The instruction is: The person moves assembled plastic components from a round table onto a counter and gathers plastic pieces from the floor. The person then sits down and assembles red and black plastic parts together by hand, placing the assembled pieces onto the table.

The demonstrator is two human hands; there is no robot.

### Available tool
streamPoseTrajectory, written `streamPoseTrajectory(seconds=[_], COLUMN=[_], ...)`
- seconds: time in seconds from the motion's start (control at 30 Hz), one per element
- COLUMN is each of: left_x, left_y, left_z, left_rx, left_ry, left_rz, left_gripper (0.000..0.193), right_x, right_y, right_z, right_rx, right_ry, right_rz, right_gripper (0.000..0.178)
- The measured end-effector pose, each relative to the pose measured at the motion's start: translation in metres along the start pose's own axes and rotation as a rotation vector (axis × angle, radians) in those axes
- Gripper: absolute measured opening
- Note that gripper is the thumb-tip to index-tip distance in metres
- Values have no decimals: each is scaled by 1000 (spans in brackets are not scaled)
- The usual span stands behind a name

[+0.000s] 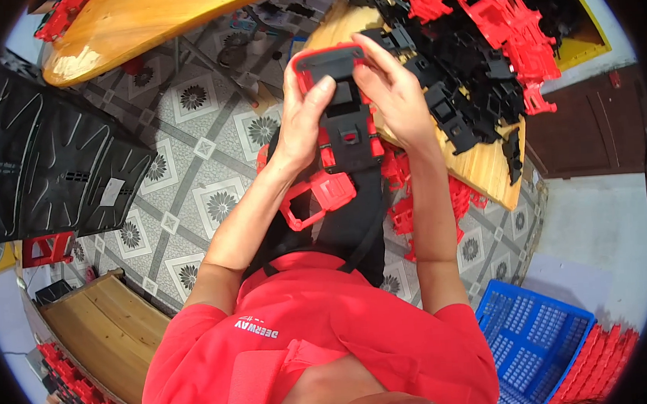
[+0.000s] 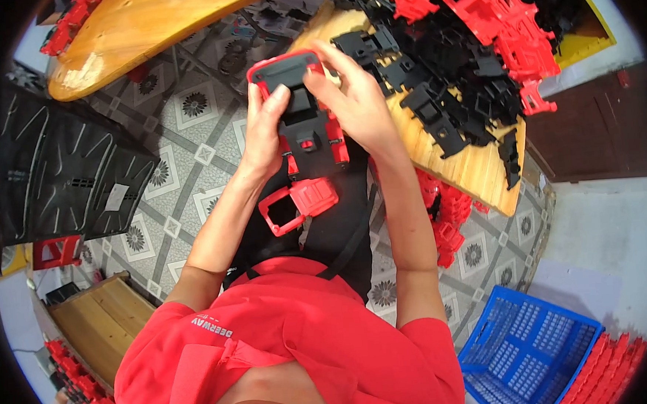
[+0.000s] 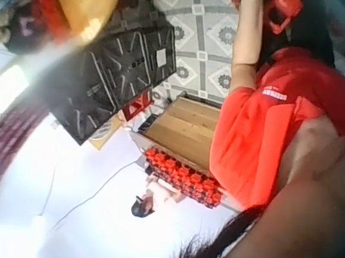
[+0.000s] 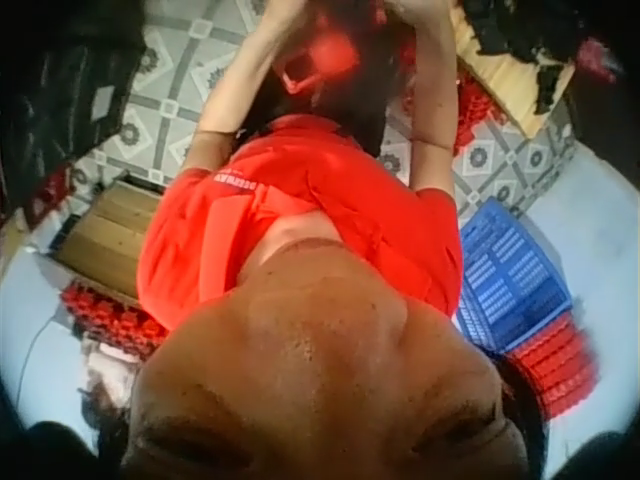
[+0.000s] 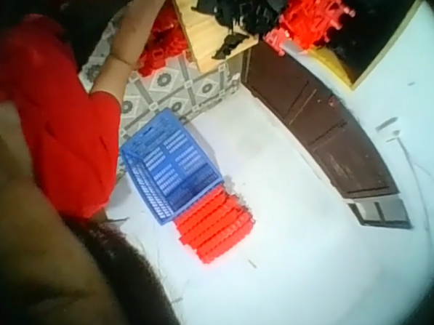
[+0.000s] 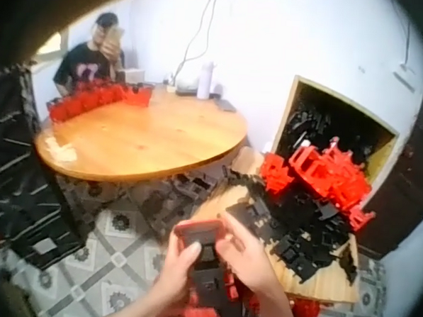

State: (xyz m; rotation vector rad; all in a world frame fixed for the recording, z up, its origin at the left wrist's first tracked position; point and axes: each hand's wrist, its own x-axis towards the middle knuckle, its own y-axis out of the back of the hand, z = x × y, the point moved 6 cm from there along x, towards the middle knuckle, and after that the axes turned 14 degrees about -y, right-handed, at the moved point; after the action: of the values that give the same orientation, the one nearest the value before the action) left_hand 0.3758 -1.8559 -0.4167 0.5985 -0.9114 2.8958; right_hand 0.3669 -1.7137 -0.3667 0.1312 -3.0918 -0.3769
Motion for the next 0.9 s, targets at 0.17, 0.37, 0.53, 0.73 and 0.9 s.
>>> streamPoseTrajectory(seconds=[0.17,0.37,0.53,0.73,0.9], left_x=[33,22,39,179,384], left_y=[2,-13,-8,75,242], left_z=[41,74,101,155,172], left_rx=[-61,262,170,295,517], left_ry=[-124,-339,-341,-421,-125], left_rz=[180,-343,-329,205,457], left_gripper=[39,130,120,71,45], right_x=[-33,-33,-28,-3,-26], right_y=[-25,-24,-38,-24,-19], right_z=[-13,-30,-65,-60,11], right_rx=[97,396,196,161,52], right_ry=[50,65,208,219,-24], right_rz=[-242,-34,-85,-65,-55], right_gripper=[80,72,72,122,45])
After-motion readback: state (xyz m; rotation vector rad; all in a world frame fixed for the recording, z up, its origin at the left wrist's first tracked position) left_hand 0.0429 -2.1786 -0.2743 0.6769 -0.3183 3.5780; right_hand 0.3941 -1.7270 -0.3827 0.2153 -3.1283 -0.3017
